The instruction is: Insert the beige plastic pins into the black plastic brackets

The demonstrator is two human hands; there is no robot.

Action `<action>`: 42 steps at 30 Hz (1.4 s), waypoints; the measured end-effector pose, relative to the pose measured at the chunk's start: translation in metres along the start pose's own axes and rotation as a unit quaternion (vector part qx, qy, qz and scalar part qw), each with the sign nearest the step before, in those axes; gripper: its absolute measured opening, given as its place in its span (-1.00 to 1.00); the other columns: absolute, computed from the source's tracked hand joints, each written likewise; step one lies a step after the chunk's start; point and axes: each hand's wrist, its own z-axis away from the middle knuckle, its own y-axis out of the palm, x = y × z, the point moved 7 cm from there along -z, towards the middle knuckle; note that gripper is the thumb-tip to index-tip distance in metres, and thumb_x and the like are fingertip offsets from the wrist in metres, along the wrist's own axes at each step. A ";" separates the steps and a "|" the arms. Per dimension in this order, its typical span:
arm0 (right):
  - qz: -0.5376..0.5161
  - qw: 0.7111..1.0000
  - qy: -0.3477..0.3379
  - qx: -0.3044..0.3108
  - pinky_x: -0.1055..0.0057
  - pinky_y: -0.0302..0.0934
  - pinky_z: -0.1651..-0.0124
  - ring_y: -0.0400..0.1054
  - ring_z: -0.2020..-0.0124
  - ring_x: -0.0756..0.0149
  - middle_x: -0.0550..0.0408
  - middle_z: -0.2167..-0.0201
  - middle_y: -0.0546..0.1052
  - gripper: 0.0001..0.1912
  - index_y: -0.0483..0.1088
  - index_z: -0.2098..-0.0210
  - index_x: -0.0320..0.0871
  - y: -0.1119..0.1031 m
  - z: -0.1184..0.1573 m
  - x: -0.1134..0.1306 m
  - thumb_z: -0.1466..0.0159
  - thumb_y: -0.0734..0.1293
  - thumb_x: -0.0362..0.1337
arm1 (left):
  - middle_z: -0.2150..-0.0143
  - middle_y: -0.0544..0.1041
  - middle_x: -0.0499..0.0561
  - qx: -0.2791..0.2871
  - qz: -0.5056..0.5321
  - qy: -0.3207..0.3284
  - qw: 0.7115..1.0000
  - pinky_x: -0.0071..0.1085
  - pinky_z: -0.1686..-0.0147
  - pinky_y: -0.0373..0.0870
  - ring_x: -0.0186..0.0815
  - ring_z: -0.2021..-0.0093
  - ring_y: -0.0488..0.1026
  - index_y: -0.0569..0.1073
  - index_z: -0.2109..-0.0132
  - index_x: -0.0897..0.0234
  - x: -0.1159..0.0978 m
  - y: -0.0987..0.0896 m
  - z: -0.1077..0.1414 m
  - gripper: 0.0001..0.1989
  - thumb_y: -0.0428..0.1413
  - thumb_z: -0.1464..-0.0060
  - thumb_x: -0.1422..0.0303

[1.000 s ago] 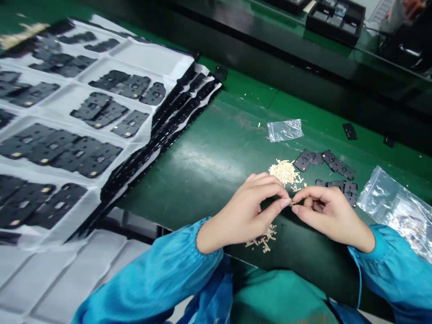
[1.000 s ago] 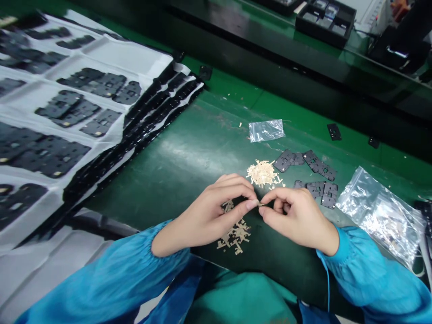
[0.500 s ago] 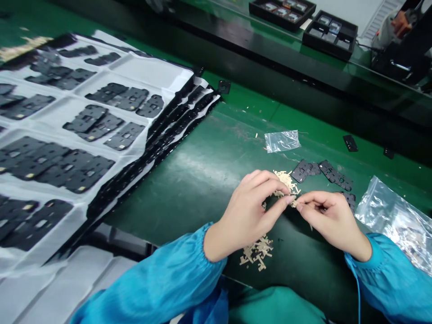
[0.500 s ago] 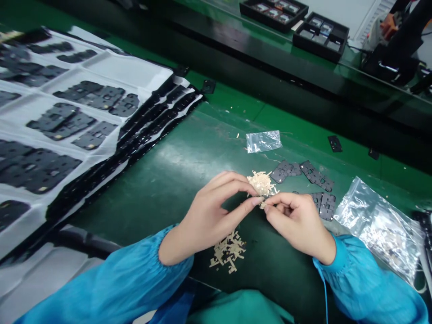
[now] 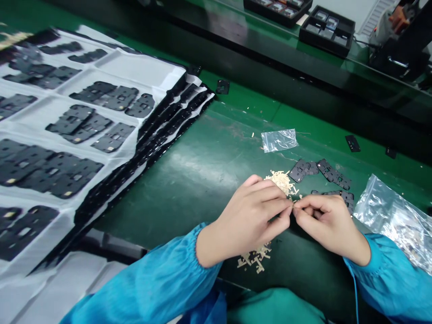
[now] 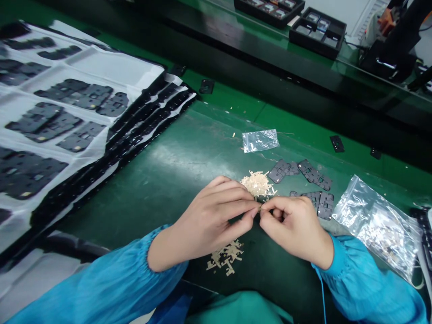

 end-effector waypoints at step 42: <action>-0.184 0.976 0.108 -0.033 0.49 -0.03 0.53 0.06 0.61 0.48 0.26 0.66 0.28 -0.86 0.57 0.41 -0.18 0.003 -0.016 -0.024 -0.24 0.38 -0.30 | 0.23 0.63 0.03 -0.118 -0.021 0.016 0.993 -0.23 0.25 0.32 -0.21 0.23 0.54 0.57 0.09 0.26 0.016 -0.010 0.000 -0.88 0.19 -0.24 0.50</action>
